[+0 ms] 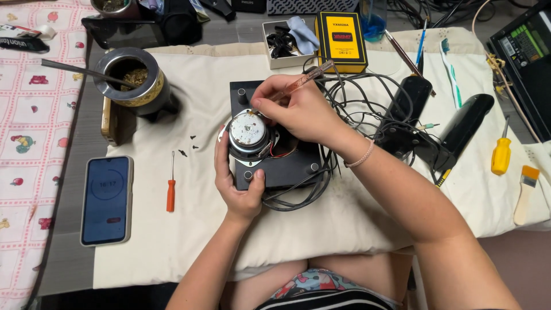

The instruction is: Cleaning a speaker cone and its mounting frame using a brush, cleaning solution, and a small metal pick.

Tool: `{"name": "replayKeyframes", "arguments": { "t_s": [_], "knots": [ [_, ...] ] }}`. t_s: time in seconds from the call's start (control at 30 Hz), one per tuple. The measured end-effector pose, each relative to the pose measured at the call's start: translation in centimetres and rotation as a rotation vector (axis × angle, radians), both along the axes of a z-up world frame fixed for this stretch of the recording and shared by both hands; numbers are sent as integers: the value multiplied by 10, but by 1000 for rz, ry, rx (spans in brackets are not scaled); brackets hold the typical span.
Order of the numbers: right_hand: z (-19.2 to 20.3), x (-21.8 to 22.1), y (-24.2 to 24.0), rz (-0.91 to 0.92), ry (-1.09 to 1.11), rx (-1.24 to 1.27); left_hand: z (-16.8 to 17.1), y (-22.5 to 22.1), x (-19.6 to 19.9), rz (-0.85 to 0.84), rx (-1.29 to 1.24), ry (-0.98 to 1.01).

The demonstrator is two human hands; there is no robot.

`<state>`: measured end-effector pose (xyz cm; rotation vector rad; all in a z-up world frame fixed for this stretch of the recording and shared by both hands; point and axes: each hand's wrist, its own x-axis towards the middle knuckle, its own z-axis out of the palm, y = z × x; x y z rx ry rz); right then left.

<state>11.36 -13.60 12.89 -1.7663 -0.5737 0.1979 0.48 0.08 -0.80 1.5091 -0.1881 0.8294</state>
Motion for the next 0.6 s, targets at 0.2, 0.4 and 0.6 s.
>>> {"name": "replayKeyframes", "arguments": {
  "t_s": [0.2,0.4,0.6],
  "knots": [
    [4,6,6,8,-29,-106,5,0,0,9,-7,-7],
    [9,11,14,58,-54,-179,7,-1,-1,20,-1,0],
    [14,11,19,69,-82,-225,9,-2,-2,19,-7,9]
  ]
}}
